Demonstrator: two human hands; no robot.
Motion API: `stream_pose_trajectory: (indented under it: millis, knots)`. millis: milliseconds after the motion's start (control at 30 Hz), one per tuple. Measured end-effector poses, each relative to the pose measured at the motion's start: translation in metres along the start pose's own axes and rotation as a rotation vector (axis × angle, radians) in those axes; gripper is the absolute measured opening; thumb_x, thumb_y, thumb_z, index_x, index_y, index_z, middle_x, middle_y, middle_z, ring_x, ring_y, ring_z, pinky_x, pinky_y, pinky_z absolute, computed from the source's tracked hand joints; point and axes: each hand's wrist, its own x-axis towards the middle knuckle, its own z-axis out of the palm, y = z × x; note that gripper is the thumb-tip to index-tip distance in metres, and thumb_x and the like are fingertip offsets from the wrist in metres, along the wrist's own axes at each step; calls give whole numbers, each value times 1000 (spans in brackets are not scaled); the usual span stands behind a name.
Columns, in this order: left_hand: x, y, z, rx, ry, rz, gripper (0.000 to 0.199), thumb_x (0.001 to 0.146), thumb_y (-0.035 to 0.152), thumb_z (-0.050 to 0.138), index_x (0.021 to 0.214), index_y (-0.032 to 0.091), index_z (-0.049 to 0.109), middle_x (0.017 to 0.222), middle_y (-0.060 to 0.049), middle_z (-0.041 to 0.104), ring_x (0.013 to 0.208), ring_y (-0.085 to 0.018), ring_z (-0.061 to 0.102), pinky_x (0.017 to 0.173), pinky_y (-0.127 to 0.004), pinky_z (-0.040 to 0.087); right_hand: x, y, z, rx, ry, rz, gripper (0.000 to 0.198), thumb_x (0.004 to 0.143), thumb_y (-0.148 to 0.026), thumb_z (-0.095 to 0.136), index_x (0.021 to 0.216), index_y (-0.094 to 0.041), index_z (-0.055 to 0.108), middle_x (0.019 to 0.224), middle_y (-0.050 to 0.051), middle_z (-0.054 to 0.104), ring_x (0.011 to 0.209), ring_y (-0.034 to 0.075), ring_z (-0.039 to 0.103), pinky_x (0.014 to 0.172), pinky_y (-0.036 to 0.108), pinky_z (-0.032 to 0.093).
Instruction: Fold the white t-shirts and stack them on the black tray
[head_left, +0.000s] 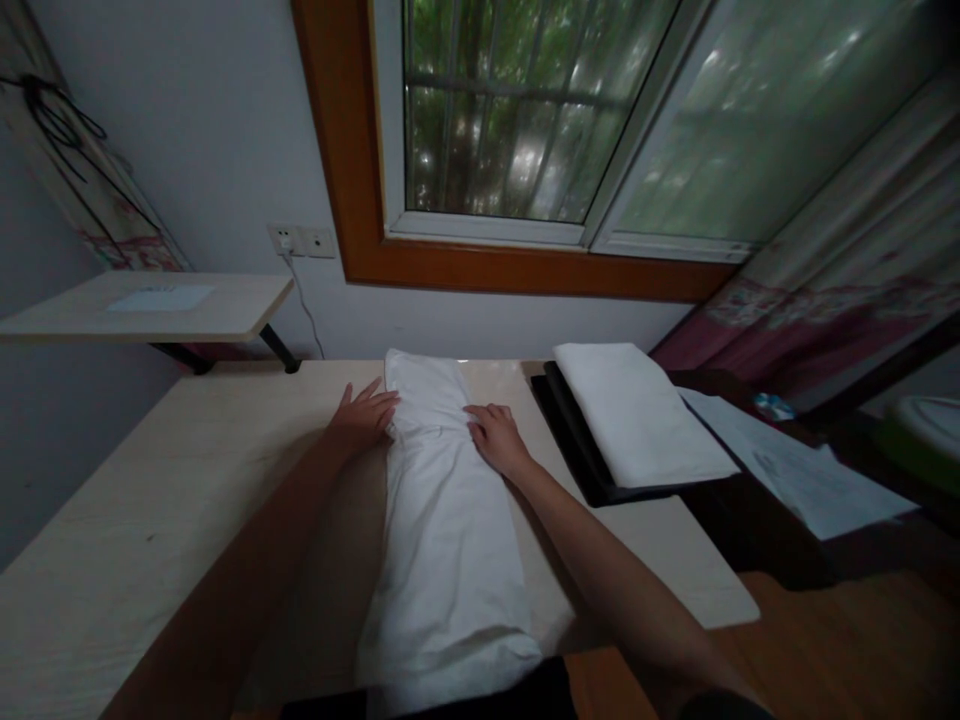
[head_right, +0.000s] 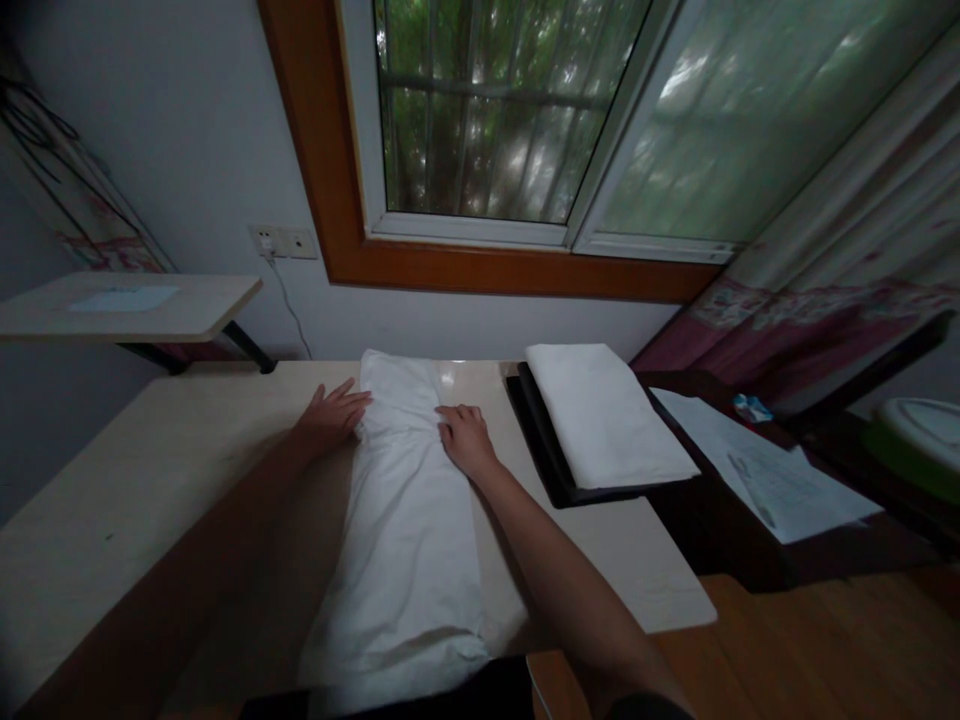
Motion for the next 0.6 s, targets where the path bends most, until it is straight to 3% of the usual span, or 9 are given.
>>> stream_pose_trajectory:
  millis: [133,267,367,467,533,600]
  knots:
    - [16,-13,-7,58,-47,-32,44,107,35,33,143,29,58,153,-3,53,157,-31,17,118,-76,-1,-19,-9,-3,27,-2,-35,36,99,-35,59,133,-25,64,115,10,66,116,27,49,104,41,40]
    - [23,-18,-5,115,-32,-118,45,104,31,38,145,32,56,160,-4,45,156,-37,14,113,-82,4,-33,-17,-3,24,-1,-63,36,95,-35,66,129,-27,67,113,9,64,118,28,48,105,42,41]
    - [21,-16,1,106,68,-210,45,101,32,41,143,33,58,159,-6,45,153,-39,22,112,-80,17,-38,-22,-3,-1,13,-76,33,97,-34,63,128,-27,68,115,10,62,117,27,49,104,42,43]
    - [12,-11,2,52,217,-236,41,98,30,44,134,26,64,146,-12,57,142,-35,42,115,-65,32,-40,-27,-4,-82,47,-97,34,98,-31,60,131,-27,67,131,12,58,122,28,48,106,45,43]
    - [1,-4,-2,13,289,-177,38,98,29,45,127,22,68,134,-13,64,131,-30,52,113,-54,39,-42,-31,-5,-148,67,-129,36,99,-30,57,135,-26,64,144,12,52,129,30,45,111,47,40]
    - [-16,4,-6,-15,284,-71,37,98,29,44,125,21,69,127,-12,67,124,-27,57,112,-48,43,-44,-34,-6,-199,56,-176,40,101,-31,53,140,-26,61,152,11,48,136,31,42,115,50,36]
